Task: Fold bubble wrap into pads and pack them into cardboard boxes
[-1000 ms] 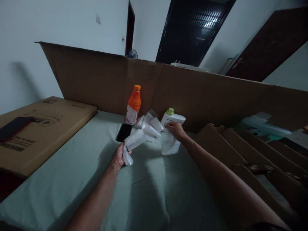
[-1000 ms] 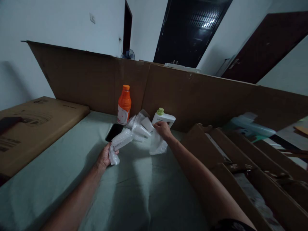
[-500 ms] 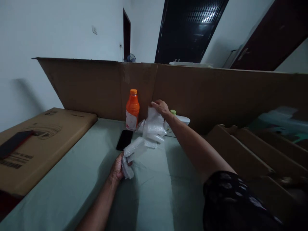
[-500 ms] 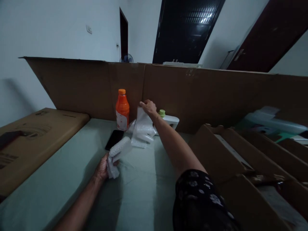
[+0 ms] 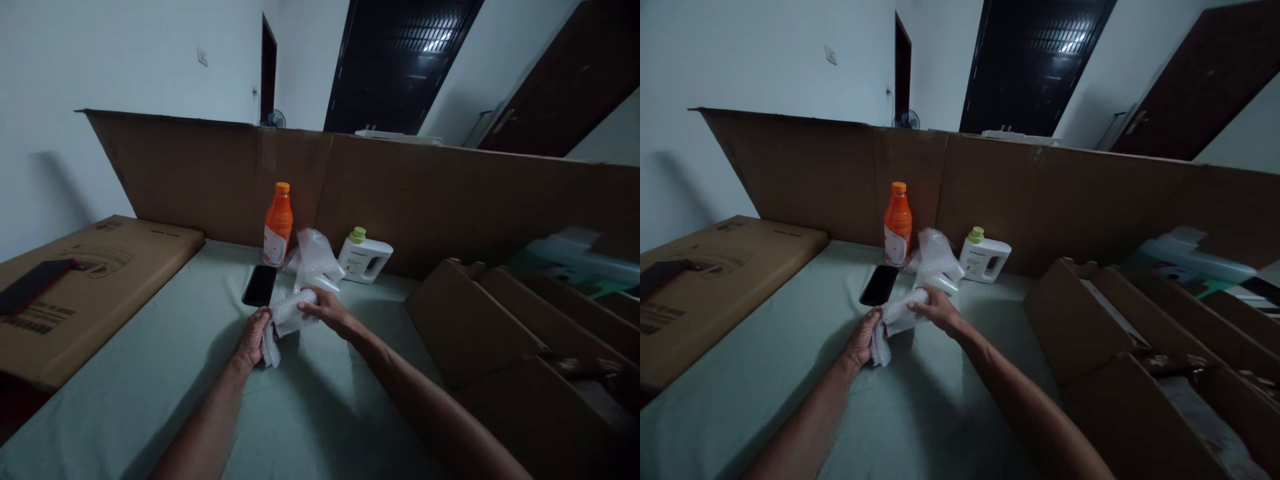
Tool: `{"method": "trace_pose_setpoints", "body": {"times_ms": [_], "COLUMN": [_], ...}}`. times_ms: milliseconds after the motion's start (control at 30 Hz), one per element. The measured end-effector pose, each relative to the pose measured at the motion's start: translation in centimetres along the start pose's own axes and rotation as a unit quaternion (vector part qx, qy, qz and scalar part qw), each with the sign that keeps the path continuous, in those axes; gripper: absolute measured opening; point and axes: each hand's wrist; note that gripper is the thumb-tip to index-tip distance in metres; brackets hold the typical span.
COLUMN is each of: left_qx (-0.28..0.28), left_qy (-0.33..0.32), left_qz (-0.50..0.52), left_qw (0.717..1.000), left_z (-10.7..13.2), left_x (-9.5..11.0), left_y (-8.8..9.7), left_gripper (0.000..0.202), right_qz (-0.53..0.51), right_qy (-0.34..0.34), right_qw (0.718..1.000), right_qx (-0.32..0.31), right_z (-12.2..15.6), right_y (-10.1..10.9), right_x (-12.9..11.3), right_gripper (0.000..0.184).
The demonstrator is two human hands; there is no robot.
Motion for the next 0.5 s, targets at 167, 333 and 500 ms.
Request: {"method": "trace_pose_setpoints", "body": {"times_ms": [167,333,500], "left_qx": [-0.023,-0.040,-0.053], "left_qy": [0.012,0.023,0.028], "left_qz": [-0.004,0.018,0.031], "left_qw": [1.000,0.999,0.998], "left_z": [0.4,0.3,-0.3], "left_x": [0.6,1.0,0.7], "left_y": [-0.5,-0.7,-0.5], "left_gripper": [0.033,0.035,0.037], "right_qz": [0.018,0.132,0.292], "right_qy": [0.026,0.055,0.094], "right_qw": [0.996,0.960,0.926], "right_qx": [0.089,0.242,0.220], "right_z": [-2.9,-10.0,-14.7], "right_y": [0.7,2.6,0.4], "right_x": [0.4,0.1,0.7], "right_gripper": [0.045,0.047,0.036]}}
Point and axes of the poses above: each hand's wrist, its own z-axis away from the middle knuckle, its own y-axis out of the back of the hand, x = y × z, and after that the axes turned 6 degrees about x, right-handed
